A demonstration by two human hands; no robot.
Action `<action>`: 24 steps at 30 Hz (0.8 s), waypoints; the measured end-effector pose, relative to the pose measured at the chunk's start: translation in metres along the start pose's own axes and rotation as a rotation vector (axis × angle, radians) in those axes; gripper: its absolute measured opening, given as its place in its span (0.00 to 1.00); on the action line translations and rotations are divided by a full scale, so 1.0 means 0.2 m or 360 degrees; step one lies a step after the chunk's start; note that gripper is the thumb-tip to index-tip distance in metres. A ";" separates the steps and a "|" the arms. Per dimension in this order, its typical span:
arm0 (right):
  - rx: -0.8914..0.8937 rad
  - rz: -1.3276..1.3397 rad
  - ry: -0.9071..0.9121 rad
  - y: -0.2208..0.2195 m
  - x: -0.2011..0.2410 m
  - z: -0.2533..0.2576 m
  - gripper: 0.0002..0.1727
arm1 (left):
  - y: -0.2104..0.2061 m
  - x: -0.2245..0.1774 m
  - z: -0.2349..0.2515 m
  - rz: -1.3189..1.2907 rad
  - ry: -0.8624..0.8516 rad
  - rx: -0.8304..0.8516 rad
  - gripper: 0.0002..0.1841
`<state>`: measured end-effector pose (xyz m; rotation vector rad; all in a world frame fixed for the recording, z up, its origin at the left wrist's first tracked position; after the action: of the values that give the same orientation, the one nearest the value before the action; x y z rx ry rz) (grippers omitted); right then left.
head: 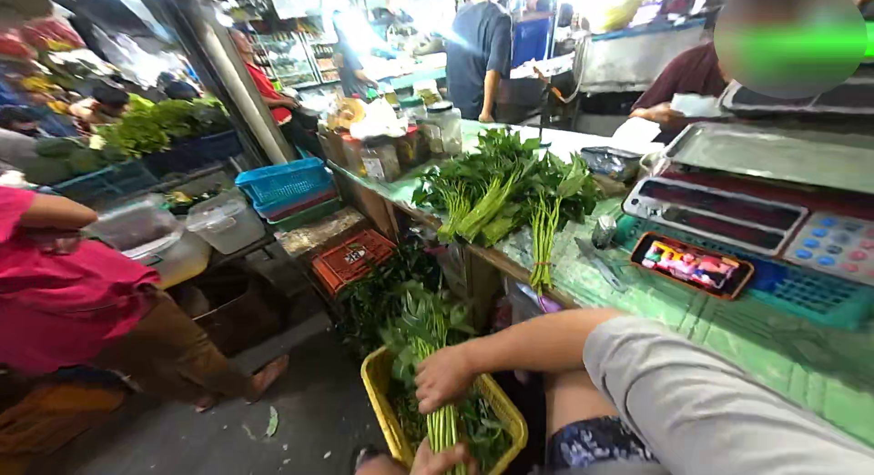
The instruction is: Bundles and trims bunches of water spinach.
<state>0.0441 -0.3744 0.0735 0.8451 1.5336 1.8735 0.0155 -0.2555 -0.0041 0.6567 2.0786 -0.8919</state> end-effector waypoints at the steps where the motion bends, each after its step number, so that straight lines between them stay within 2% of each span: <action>1: 0.0075 0.0040 -0.0052 0.00 0.00 0.02 0.16 | 0.03 -0.01 0.00 -0.0083 0.0034 0.0035 0.33; 3: 0.0203 0.0127 -0.0193 -0.01 0.01 0.05 0.14 | 0.05 -0.07 0.02 -0.0157 0.0035 -0.0060 0.44; 4: 0.0265 0.0168 -0.0287 -0.01 0.01 0.06 0.12 | 0.05 -0.09 0.07 -0.0210 0.0027 -0.0084 0.47; 5: 0.0308 0.0206 -0.0374 -0.03 0.01 0.07 0.11 | 0.05 -0.08 0.14 -0.0246 0.0046 -0.0064 0.46; 6: 0.0321 0.0222 -0.0411 -0.04 0.02 0.08 0.10 | 0.04 -0.07 0.19 -0.0238 0.0054 -0.0054 0.38; 8: 0.0242 0.0106 -0.0297 -0.06 0.03 0.06 0.09 | 0.00 -0.06 0.22 -0.0184 0.0076 -0.0089 0.15; 10: 0.0083 -0.0069 -0.0200 -0.07 0.08 0.02 0.13 | -0.02 -0.02 0.23 -0.0169 0.0143 -0.0104 0.06; 11: 0.0004 -0.0182 -0.0179 -0.06 0.11 0.00 0.17 | -0.03 0.00 0.22 -0.0205 0.0200 -0.0116 0.04; 13: -0.0086 -0.0446 -0.0239 0.03 0.15 -0.03 0.31 | -0.02 0.07 0.23 -0.0341 0.0327 -0.0121 0.07; 15: -0.0381 -0.0488 -0.0436 0.25 0.11 -0.10 0.37 | 0.04 0.16 0.26 -0.0567 0.0406 -0.0095 0.12; 17: -0.0832 -0.0605 -0.0806 0.53 -0.05 -0.29 0.33 | 0.10 0.21 0.27 -0.0774 0.0428 -0.0132 0.12; 19: -0.1334 -0.0878 -0.1406 0.78 -0.22 -0.64 0.32 | 0.14 0.21 0.27 -0.0917 0.0360 -0.0191 0.11; 20: -0.1536 -0.0951 -0.1867 0.86 -0.28 -0.87 0.39 | 0.16 0.20 0.26 -0.0963 0.0315 -0.0205 0.11; 21: -0.1671 -0.0913 -0.2356 0.89 -0.32 -1.09 0.50 | 0.17 0.19 0.24 -0.1005 0.0277 -0.0220 0.11; 22: -0.1735 -0.0706 -0.2795 0.88 -0.37 -1.28 0.61 | 0.18 0.18 0.23 -0.1036 0.0241 -0.0239 0.10; 23: -0.1710 -0.0411 -0.3102 0.83 -0.41 -1.42 0.67 | 0.17 0.16 0.21 -0.1040 0.0205 -0.0257 0.10; 24: -0.1664 -0.0217 -0.3263 0.77 -0.45 -1.51 0.64 | 0.17 0.15 0.19 -0.1038 0.0180 -0.0261 0.09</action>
<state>-0.1362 -0.6592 0.1721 1.1986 -0.5940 0.5461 0.0388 -0.2589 -0.0591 -0.0808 2.4828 -1.0274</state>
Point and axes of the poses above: each hand's wrist, its own z-axis towards the middle knuckle, its own y-axis out of the back of the hand, x = y × z, the point moved 7 cm from there along z, towards the middle knuckle, and after that the axes turned 14 degrees about -x, right-handed, at the moved point
